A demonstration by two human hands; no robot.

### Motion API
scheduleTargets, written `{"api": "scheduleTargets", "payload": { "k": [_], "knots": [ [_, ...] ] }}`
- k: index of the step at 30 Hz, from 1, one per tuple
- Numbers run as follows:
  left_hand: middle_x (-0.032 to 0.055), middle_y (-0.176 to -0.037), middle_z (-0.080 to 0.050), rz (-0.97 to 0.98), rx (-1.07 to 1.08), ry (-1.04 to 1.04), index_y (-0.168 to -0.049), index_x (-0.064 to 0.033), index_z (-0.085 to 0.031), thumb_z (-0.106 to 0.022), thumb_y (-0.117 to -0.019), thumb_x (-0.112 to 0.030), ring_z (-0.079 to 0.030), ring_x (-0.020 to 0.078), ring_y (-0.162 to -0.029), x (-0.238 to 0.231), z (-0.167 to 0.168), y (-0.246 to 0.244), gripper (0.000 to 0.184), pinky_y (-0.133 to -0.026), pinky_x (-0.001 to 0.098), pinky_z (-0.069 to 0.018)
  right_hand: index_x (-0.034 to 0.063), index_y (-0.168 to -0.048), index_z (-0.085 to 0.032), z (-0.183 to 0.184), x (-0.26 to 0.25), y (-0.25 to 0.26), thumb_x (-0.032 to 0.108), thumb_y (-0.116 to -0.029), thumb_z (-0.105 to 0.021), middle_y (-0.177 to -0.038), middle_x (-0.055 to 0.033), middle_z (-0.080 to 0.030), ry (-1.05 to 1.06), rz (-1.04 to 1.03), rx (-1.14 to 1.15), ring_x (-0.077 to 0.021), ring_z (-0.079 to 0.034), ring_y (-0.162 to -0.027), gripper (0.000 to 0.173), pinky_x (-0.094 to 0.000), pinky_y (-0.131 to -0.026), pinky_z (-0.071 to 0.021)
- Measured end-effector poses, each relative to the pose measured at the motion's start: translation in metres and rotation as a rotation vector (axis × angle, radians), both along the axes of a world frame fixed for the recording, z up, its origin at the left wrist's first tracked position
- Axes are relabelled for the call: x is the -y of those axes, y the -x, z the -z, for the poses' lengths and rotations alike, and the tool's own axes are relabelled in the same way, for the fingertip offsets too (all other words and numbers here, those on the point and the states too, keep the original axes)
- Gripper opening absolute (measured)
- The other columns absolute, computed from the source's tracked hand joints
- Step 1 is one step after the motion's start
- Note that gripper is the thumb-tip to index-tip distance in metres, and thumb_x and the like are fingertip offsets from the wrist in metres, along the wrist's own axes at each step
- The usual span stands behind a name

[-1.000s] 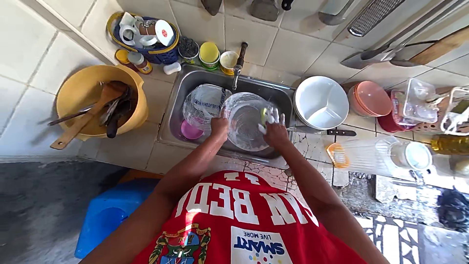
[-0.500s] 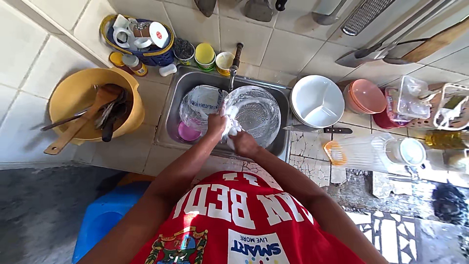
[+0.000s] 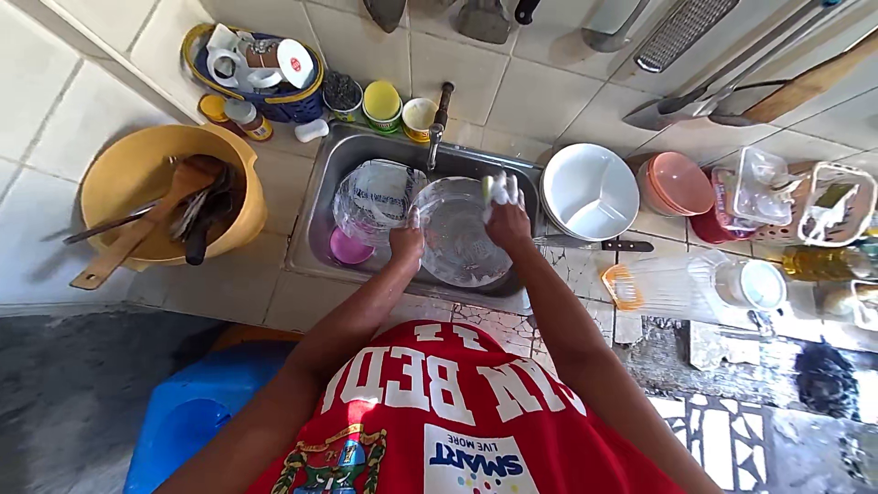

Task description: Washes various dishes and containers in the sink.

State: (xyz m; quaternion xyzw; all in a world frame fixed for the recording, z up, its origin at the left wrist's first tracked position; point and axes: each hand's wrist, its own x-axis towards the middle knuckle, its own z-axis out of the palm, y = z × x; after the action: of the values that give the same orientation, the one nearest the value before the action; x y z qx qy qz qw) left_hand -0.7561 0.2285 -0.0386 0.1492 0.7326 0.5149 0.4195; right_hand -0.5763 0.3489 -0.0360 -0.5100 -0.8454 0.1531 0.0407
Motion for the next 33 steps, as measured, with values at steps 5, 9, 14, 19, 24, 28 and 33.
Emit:
{"api": "scheduleTargets", "payload": {
  "k": [5, 9, 14, 19, 24, 28, 33],
  "knots": [
    [0.0092, -0.074, -0.069, -0.079, 0.066, -0.006, -0.109, 0.0011, -0.068, -0.037, -0.111, -0.046, -0.065, 0.0166, -0.059, -0.007, 0.008, 0.009, 0.056, -0.062, 0.0358, -0.0577, -0.0006, -0.139, -0.058, -0.023, 0.108, 0.005, 0.03, -0.0967, -0.064, -0.138, -0.0302, -0.059, 0.395, -0.052, 0.132, -0.0479, -0.054, -0.131, 0.053, -0.0663, -0.106, -0.0435],
    [0.0286, -0.109, -0.067, 0.119, -0.151, 0.212, -0.107, 0.0093, -0.068, -0.035, -0.1112, -0.046, -0.064, 0.0382, -0.106, -0.003, -0.003, -0.007, 0.064, -0.096, 0.0563, -0.0484, -0.0008, -0.142, -0.057, -0.018, 0.112, 0.048, 0.025, -0.1003, -0.062, -0.143, -0.0266, -0.058, 0.446, -0.273, -0.037, -0.0413, -0.044, -0.144, 0.05, -0.0583, -0.127, -0.0151],
    [0.0263, -0.103, -0.064, 0.106, -0.12, 0.23, -0.101, 0.009, -0.065, -0.041, -0.11, -0.046, -0.062, 0.0348, -0.098, 0.005, -0.009, -0.014, 0.061, -0.088, 0.0534, -0.0488, 0.0023, -0.147, -0.053, 0.018, 0.026, 0.029, 0.033, -0.0986, -0.06, -0.154, -0.0266, -0.048, 0.18, -0.174, 0.027, -0.0463, -0.03, -0.151, 0.058, -0.0669, -0.125, -0.0073],
    [0.0232, -0.1, -0.063, -0.065, -0.03, 0.205, -0.1, 0.0069, -0.066, -0.041, -0.1088, -0.05, -0.06, 0.032, -0.094, 0.007, 0.008, 0.011, 0.063, -0.084, 0.0521, -0.0494, -0.0029, -0.136, -0.06, 0.008, 0.054, -0.018, 0.031, -0.0962, -0.064, -0.147, -0.0307, -0.052, 0.215, -0.029, 0.163, -0.0476, -0.041, -0.144, 0.052, -0.064, -0.123, -0.0228],
    [0.0264, -0.11, -0.065, 0.006, -0.088, 0.245, -0.108, 0.0076, -0.067, -0.04, -0.1106, -0.044, -0.062, 0.0358, -0.106, 0.009, 0.006, 0.004, 0.058, -0.094, 0.0544, -0.0481, -0.0018, -0.14, -0.058, -0.023, 0.127, 0.021, 0.026, -0.1036, -0.054, -0.143, -0.0269, -0.057, 0.587, -0.241, 0.076, -0.0408, -0.043, -0.145, 0.046, -0.0566, -0.125, -0.0238],
    [0.029, -0.11, -0.063, 0.122, -0.098, 0.27, -0.107, 0.011, -0.064, -0.038, -0.112, -0.035, -0.061, 0.0385, -0.103, 0.011, -0.004, -0.016, 0.053, -0.091, 0.0558, -0.0488, -0.0005, -0.141, -0.059, -0.003, 0.088, 0.051, 0.025, -0.1012, -0.058, -0.142, -0.0267, -0.059, 0.386, -0.338, -0.063, -0.0423, -0.045, -0.144, 0.047, -0.059, -0.127, -0.0184],
    [0.0279, -0.114, -0.064, 0.017, -0.014, 0.222, -0.11, 0.0095, -0.065, -0.039, -0.1101, -0.047, -0.062, 0.037, -0.109, 0.011, -0.002, -0.016, 0.063, -0.095, 0.0553, -0.0491, 0.0011, -0.147, -0.053, 0.001, 0.018, 0.018, 0.032, -0.103, -0.052, -0.155, -0.0264, -0.045, 0.2, -0.143, 0.125, -0.0456, -0.031, -0.151, 0.054, -0.0628, -0.127, -0.0133]
  ]
}}
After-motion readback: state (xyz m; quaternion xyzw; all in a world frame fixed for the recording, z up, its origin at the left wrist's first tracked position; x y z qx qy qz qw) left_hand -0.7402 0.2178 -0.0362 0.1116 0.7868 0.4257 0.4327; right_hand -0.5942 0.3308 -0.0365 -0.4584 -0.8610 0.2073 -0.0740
